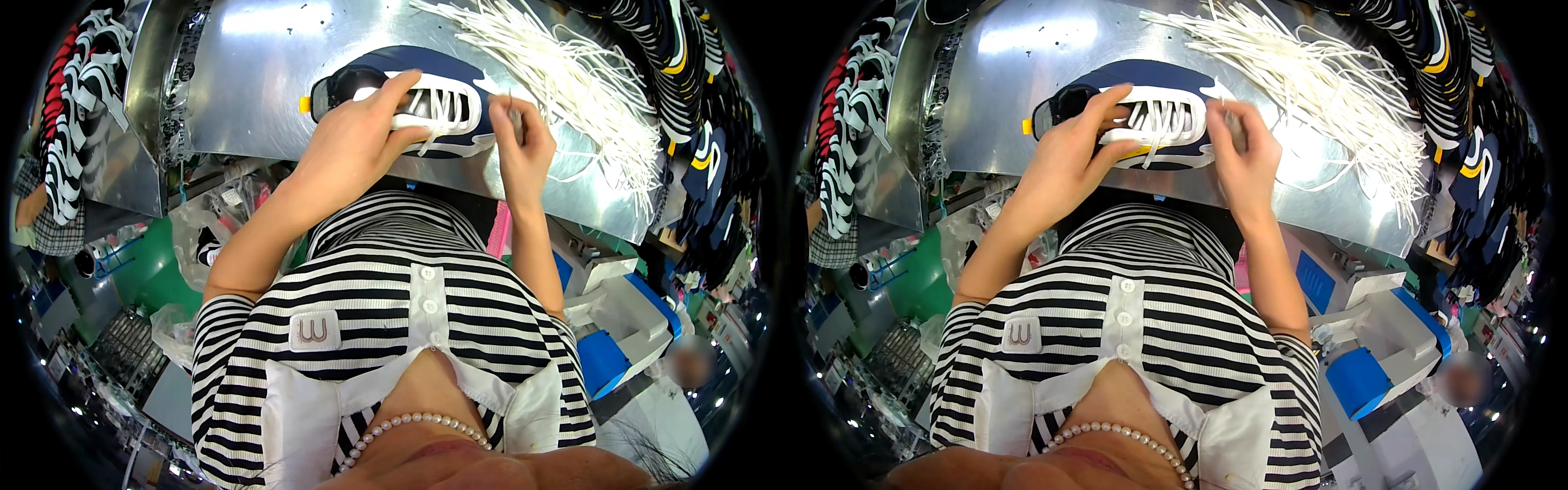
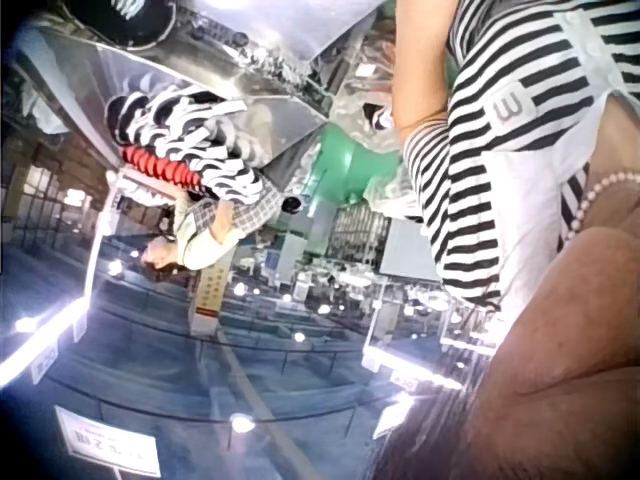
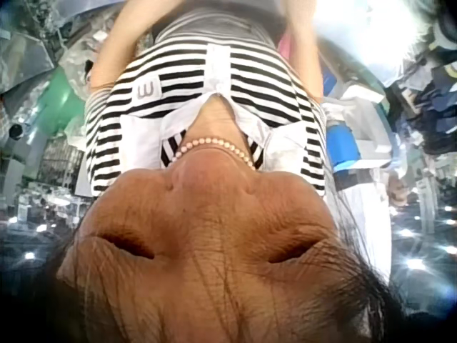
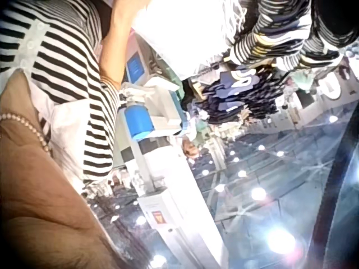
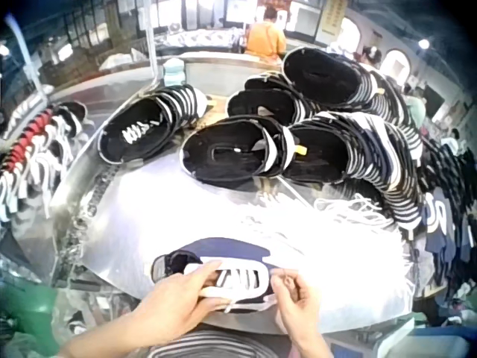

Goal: The person laces a shoe by threading a white lace through the eyelets and pulling it through.

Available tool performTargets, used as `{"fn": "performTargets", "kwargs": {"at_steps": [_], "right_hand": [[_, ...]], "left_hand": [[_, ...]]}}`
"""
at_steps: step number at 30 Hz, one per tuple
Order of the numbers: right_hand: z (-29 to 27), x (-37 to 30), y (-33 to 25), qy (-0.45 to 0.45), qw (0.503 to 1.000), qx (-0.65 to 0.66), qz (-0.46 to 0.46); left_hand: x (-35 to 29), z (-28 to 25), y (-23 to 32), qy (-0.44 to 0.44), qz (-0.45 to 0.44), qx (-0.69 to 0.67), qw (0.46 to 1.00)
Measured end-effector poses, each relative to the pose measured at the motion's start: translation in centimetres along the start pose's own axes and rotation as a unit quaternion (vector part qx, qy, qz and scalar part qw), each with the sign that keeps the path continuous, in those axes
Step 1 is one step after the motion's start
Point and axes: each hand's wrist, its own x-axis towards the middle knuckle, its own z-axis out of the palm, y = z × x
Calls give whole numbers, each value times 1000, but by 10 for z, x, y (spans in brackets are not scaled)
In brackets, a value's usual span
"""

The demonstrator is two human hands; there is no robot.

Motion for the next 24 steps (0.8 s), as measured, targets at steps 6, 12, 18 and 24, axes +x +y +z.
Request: {"fn": "performTargets", "kwargs": {"at_steps": [6,12,18,24], "right_hand": [[20,-28,2,-161,979,-85,97],[37,-28,2,-117,953,212,180],[28,-28,6,-113,971,179,111],[7,-40,11,-157,987,38,25]], "left_hand": [[-7,14,-10,25,43,52,997],[-4,8,-5,7,71,52,996],[2,25,-5,83,30,80,993],[3,38,-15,160,170,145,961]]}}
